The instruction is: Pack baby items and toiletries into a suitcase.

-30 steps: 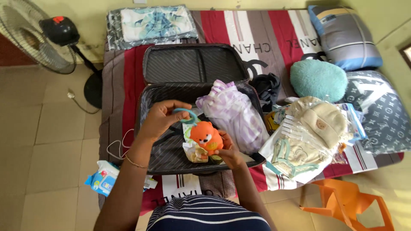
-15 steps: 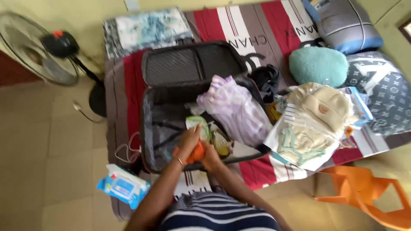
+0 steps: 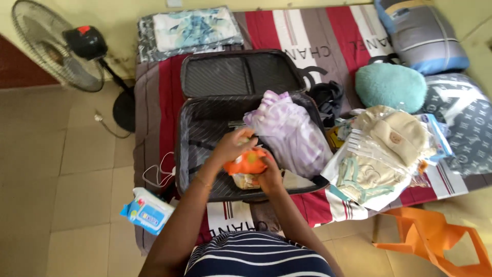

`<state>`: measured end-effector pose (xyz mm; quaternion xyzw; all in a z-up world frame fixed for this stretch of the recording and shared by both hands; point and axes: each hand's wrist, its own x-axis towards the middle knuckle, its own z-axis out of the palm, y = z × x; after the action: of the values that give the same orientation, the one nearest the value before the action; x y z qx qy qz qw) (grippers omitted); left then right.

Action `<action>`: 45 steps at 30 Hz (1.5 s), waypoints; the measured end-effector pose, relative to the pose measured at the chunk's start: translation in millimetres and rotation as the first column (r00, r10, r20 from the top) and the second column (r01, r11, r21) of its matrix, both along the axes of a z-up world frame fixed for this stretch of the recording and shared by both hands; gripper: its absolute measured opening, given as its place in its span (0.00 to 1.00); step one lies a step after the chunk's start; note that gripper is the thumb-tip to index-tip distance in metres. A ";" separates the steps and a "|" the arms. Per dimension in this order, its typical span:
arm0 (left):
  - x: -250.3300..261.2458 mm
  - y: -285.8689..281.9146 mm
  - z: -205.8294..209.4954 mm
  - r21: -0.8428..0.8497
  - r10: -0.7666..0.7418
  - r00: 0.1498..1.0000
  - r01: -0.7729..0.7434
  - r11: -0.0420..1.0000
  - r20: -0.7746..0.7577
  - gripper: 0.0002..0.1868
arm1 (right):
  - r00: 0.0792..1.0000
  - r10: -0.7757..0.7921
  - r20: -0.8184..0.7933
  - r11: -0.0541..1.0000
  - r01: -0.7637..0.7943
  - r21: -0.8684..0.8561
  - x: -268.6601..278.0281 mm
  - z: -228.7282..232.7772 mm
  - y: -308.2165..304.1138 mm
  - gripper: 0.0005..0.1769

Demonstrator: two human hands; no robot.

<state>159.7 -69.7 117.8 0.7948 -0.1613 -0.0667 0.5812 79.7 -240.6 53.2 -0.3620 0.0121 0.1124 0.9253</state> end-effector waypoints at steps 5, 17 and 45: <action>-20.7 20.1 65.3 -0.080 -0.397 0.869 0.392 0.917 -0.294 0.32 | 0.977 -0.191 -0.100 0.969 0.203 0.138 4.7 21.2 -43.6 0.23; -31.6 -11.5 172.1 -0.167 -0.230 0.946 0.270 0.948 0.227 0.16 | 0.952 -0.261 -0.158 0.958 0.275 0.077 -10.6 -15.0 -62.1 0.24; -65.9 -4.8 284.1 -0.033 -0.193 0.906 0.221 0.975 0.376 0.23 | 0.985 -0.032 -0.168 0.996 0.046 0.081 -13.9 22.1 -36.4 0.32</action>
<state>93.8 -74.5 401.9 0.7491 -0.3538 0.0292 0.5594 65.8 -277.0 75.3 -0.3117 0.0917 0.1245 0.9375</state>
